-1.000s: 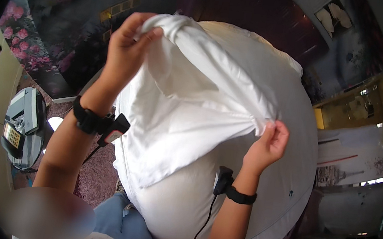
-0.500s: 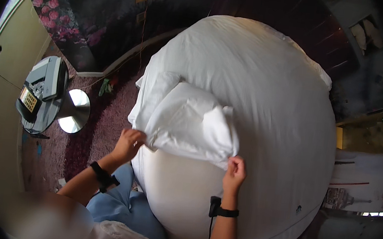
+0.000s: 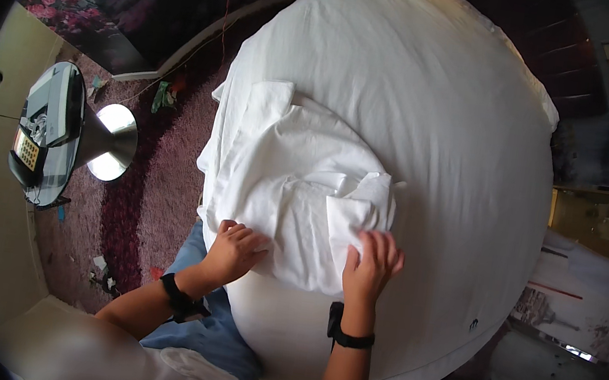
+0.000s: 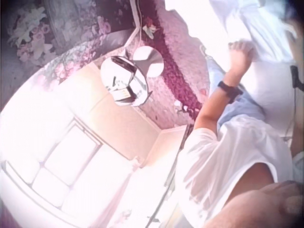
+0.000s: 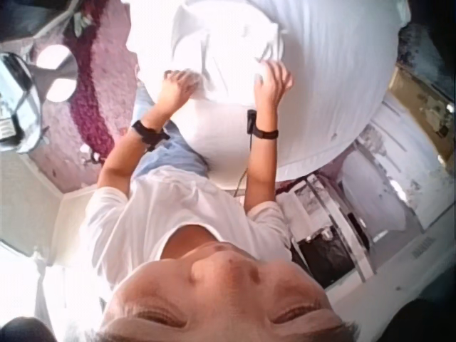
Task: The person puts a white pillow into a white pillowcase. They pull the case over the pillow, smooth the fabric, and tuck the edges to fit the pillow inside.
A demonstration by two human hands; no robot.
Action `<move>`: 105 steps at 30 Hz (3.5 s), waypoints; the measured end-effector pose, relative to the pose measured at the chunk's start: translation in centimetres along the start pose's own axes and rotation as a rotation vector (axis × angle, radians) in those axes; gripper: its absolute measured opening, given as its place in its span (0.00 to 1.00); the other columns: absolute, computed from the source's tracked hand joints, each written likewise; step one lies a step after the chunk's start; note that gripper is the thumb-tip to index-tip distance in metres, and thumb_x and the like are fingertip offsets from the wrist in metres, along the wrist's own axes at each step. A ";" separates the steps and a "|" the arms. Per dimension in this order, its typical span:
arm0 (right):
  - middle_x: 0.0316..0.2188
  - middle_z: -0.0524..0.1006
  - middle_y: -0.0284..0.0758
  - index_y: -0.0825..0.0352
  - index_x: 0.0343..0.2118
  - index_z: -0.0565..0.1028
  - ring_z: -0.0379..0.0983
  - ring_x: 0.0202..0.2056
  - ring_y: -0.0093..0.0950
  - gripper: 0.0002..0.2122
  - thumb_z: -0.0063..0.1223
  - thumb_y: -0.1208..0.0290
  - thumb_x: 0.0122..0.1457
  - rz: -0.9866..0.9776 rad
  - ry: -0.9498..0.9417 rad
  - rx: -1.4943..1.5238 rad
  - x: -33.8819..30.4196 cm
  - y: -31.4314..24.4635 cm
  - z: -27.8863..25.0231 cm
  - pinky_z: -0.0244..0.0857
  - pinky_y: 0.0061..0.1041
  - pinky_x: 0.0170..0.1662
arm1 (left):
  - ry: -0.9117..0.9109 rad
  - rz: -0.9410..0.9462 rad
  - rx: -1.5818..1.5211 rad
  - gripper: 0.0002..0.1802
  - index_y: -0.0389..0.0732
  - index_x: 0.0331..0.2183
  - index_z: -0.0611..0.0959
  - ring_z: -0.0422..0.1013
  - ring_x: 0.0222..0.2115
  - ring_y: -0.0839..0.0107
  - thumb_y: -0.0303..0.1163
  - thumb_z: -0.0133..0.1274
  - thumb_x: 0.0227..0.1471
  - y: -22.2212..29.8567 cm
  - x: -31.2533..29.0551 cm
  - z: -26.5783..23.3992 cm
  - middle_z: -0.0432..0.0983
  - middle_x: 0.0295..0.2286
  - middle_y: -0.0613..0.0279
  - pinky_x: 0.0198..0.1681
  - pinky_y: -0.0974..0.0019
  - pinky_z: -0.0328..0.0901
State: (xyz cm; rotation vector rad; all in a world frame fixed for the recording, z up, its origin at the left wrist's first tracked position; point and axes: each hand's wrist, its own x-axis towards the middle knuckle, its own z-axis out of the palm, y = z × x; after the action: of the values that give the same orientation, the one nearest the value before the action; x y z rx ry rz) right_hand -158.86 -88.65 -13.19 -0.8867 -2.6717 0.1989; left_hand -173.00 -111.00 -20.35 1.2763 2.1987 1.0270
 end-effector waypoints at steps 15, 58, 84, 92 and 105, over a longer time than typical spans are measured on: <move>0.27 0.80 0.28 0.62 0.21 0.77 0.74 0.42 0.32 0.04 0.63 0.76 0.41 0.089 -0.689 0.114 -9.6 2.2 -11.9 0.55 0.42 0.54 | -0.608 0.491 -0.354 0.06 0.43 0.30 0.79 0.73 0.35 0.66 0.32 0.50 0.48 0.6 -9.2 -2.7 0.75 0.31 0.65 0.45 0.63 0.64; 0.24 0.78 0.40 0.65 0.26 0.79 0.74 0.31 0.43 0.03 0.57 0.74 0.48 0.265 -0.704 -0.144 -7.1 1.4 -13.5 0.66 0.39 0.36 | -0.678 0.281 -0.251 0.06 0.45 0.31 0.81 0.73 0.35 0.64 0.34 0.56 0.48 1.7 -5.9 -3.7 0.76 0.31 0.64 0.40 0.61 0.67; 0.32 0.77 0.37 0.67 0.32 0.78 0.71 0.35 0.38 0.03 0.57 0.79 0.54 0.087 -0.032 0.213 -0.8 0.2 -5.8 0.61 0.38 0.44 | -0.259 -0.002 -0.201 0.07 0.41 0.25 0.81 0.73 0.30 0.57 0.23 0.63 0.39 -2.0 -7.6 -5.4 0.75 0.26 0.59 0.34 0.58 0.67; 0.44 0.76 0.35 0.64 0.43 0.78 0.71 0.43 0.36 0.15 0.62 0.69 0.51 -0.125 -0.086 -0.075 4.5 -3.7 2.2 0.61 0.38 0.46 | 0.286 -0.318 0.031 0.20 0.37 0.40 0.76 0.69 0.40 0.48 0.36 0.63 0.47 -5.6 -3.0 -3.5 0.73 0.38 0.47 0.44 0.55 0.64; 0.29 0.76 0.33 0.66 0.30 0.78 0.71 0.33 0.34 0.03 0.53 0.77 0.58 -0.182 0.192 0.106 2.1 -3.1 -2.1 0.59 0.34 0.43 | 0.441 -0.099 -0.022 0.12 0.39 0.29 0.77 0.69 0.37 0.54 0.18 0.60 0.38 -4.0 -1.1 -6.4 0.72 0.35 0.56 0.41 0.53 0.62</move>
State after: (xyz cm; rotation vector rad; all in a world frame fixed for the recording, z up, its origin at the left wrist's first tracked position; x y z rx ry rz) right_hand -161.49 -89.81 -9.98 -0.5940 -2.5191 0.2003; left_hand -178.85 -115.74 -19.24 0.9881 2.5296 1.3942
